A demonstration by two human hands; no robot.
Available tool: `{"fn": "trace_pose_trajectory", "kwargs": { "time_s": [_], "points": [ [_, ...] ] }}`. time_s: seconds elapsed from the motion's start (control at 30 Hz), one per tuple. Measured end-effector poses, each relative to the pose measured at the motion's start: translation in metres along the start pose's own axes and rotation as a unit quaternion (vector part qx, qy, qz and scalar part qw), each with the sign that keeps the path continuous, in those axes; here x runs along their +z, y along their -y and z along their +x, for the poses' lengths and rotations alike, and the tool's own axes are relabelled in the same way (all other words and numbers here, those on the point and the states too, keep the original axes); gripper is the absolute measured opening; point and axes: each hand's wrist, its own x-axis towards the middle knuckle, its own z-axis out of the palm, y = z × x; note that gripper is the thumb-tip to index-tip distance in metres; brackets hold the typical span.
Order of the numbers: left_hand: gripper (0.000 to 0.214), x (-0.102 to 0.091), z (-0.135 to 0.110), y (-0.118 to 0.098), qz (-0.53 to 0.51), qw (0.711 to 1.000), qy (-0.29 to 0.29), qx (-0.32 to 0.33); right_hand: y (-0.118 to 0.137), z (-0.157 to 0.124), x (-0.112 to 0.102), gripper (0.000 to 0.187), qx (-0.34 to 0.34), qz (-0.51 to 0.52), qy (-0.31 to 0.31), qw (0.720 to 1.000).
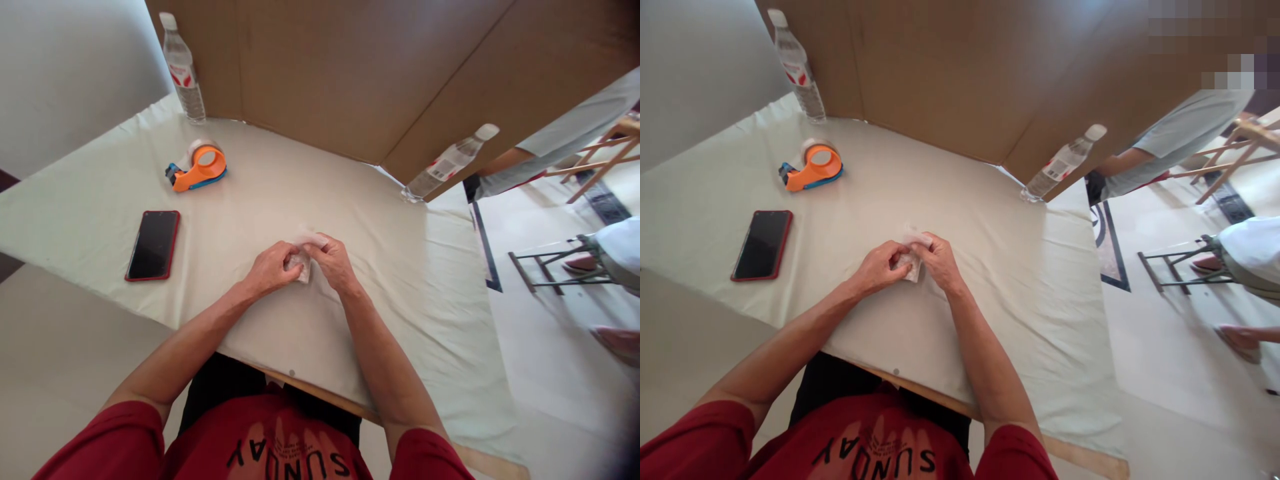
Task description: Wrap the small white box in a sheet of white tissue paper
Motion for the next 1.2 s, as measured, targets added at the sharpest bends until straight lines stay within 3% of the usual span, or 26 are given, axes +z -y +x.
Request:
{"fn": "trace_pose_trajectory", "kwargs": {
  "time_s": [0.13, 0.27, 0.43, 0.6, 0.87, 1.03, 1.2],
  "points": [
    [0.025, 0.000, -0.001, -0.003, -0.010, 0.998, -0.019, -0.063, 0.004, -0.004, 0.002, 0.012, -0.001, -0.015, 0.010, 1.000],
    [0.040, -0.001, -0.003, -0.004, 0.001, 0.993, -0.048, -0.110, 0.005, -0.008, 0.005, 0.013, -0.017, -0.039, 0.014, 0.999],
    [0.054, 0.000, -0.001, 0.003, 0.008, 0.996, -0.080, -0.031, 0.002, -0.017, 0.009, 0.014, -0.032, -0.072, 0.021, 0.997],
    [0.034, 0.003, 0.002, 0.012, -0.026, 0.998, -0.040, 0.040, -0.008, -0.029, 0.009, 0.015, -0.101, -0.126, 0.000, 0.987],
    [0.018, -0.002, -0.001, 0.010, -0.073, 0.996, -0.026, 0.038, -0.018, -0.042, -0.006, 0.028, -0.164, -0.198, 0.046, 0.965],
    [0.014, -0.007, -0.002, 0.008, -0.077, 0.997, 0.008, 0.015, -0.025, -0.050, -0.004, 0.042, -0.193, -0.257, 0.058, 0.945],
    [0.017, -0.012, -0.001, 0.012, -0.096, 0.995, 0.026, 0.024, -0.030, -0.048, 0.001, 0.035, -0.200, -0.278, 0.041, 0.939]
  ]
}}
